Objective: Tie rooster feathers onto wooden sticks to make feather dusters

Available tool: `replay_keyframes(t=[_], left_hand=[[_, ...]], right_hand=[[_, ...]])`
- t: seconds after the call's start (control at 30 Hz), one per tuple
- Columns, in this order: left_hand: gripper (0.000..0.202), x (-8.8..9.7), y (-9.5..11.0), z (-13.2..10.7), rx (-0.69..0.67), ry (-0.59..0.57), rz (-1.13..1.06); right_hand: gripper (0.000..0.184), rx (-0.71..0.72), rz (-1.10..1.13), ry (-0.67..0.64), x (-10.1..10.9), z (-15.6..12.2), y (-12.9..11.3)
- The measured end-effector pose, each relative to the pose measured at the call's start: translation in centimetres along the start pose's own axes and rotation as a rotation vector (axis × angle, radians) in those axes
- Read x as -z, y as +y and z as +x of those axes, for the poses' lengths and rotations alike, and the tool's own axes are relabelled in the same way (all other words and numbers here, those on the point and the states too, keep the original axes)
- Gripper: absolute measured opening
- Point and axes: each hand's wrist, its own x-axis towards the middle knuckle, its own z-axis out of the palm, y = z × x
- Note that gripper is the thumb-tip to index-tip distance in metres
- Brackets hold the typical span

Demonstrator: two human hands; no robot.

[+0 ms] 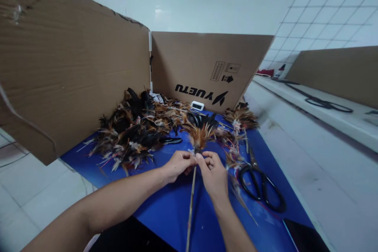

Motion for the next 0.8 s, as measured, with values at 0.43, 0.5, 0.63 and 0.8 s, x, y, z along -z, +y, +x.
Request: replay_keyframes(t=[0.43,0.5,0.63,0.8], left_hand=[[0.026,-0.8,-0.3,-0.5,0.066,-0.113,-0.095],[0.029,-0.8,0.2,-0.6,0.108,-0.181,-0.196],[0.03,-0.7,0.5,-0.7,0.135,-0.244,-0.273],[0.034,-0.5,0.2,-0.4,0.168,-0.193,-0.277]], right_hand=[[0.039,-0.213,0.34,-0.044,0.0,1.0,1.3],[0.038,-0.231,0.371,-0.071,0.1,1.0,1.5],[0.035,-0.234,0.398,-0.128,0.5,1.0,1.4],[0.033,-0.23,0.462,-0.074,1.1,1.4,0.9]])
